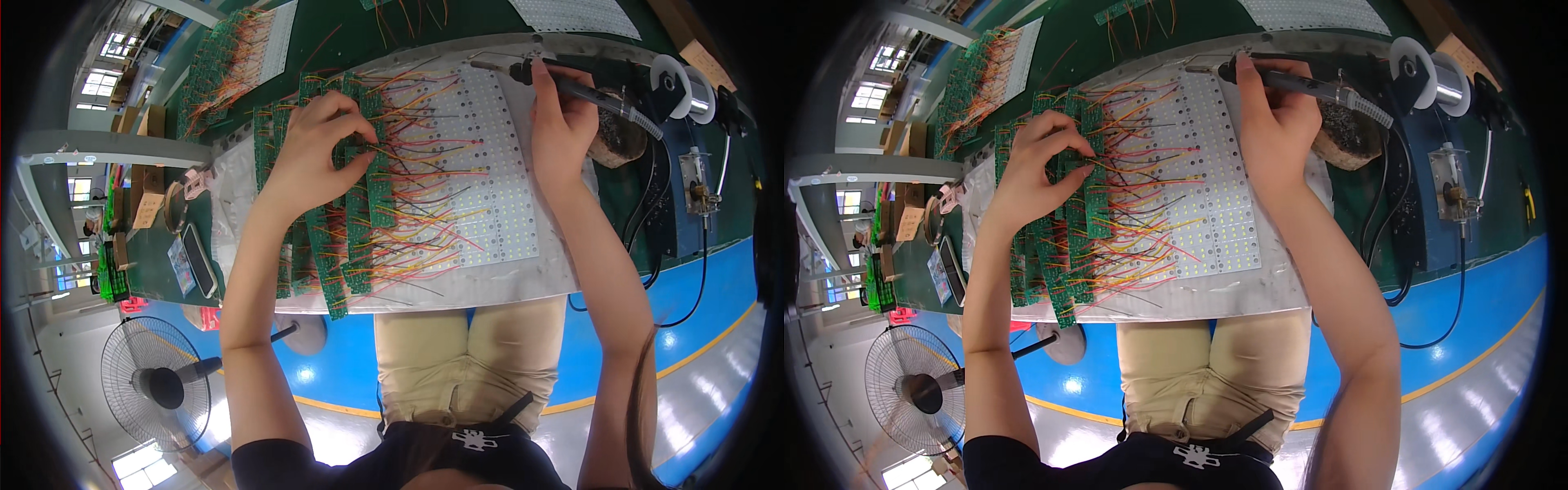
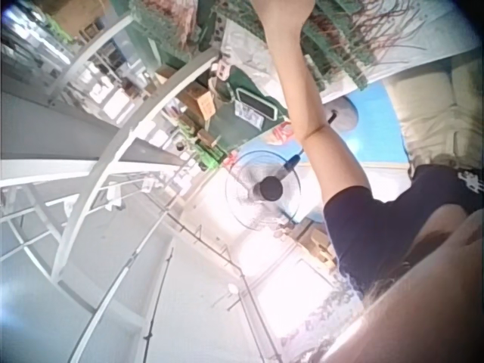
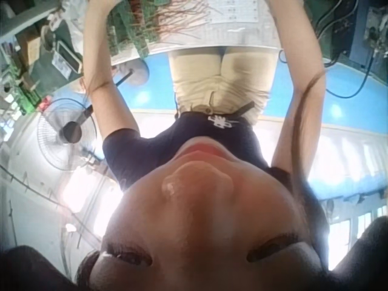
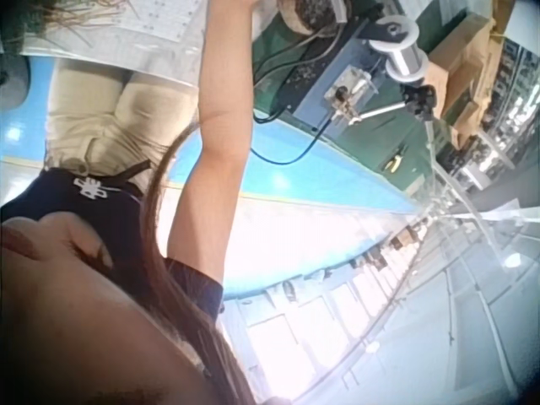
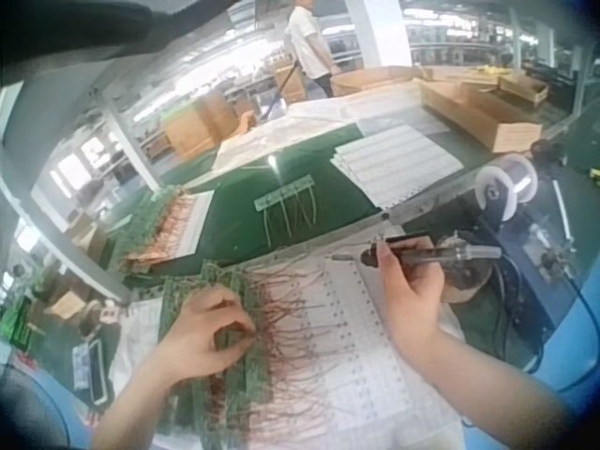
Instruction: The person untangles wires on circuit boards by hand and solders the wire ends to an LED panel using a soldering iron.
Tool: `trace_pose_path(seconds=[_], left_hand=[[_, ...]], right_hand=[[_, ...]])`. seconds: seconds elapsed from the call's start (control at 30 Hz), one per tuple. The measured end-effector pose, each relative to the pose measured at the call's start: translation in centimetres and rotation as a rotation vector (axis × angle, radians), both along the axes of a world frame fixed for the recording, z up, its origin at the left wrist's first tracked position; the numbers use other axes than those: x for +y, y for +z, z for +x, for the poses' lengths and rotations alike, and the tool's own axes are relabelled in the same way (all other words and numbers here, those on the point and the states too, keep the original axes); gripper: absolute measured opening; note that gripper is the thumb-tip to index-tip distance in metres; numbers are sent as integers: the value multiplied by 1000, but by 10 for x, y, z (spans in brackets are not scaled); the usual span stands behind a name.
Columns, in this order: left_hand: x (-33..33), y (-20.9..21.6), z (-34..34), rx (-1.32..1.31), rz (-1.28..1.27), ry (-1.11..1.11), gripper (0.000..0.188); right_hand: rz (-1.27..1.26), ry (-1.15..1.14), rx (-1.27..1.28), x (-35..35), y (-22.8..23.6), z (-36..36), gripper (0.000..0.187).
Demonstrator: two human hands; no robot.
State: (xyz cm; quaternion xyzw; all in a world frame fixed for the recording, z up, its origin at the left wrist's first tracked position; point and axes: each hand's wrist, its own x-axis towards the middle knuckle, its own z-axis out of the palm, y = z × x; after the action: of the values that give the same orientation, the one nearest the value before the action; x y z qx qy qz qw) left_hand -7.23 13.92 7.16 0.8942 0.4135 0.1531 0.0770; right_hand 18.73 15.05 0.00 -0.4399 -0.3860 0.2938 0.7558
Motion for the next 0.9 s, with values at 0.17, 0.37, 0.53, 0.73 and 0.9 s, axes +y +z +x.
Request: trace_pose_path(seconds=[0.17, 0.37, 0.53, 0.73, 0.9], left_hand=[[1, 2, 2, 22, 8, -37, 20], [19, 5, 2, -38, -209, -120, 20], [15, 10, 9, 64, -226, -86, 17], [12, 9, 24, 75, -249, -121, 15], [6, 6, 17, 37, -216, -87, 17]], right_hand=[[0, 4, 5, 0, 1, 0, 14], [9, 1, 19, 3, 1, 1, 14], [-23, 13, 68, 3, -4, -2, 16], [-9, -38, 18, -3, -2, 4, 16], [-34, -34, 15, -2, 0, -5, 17]])
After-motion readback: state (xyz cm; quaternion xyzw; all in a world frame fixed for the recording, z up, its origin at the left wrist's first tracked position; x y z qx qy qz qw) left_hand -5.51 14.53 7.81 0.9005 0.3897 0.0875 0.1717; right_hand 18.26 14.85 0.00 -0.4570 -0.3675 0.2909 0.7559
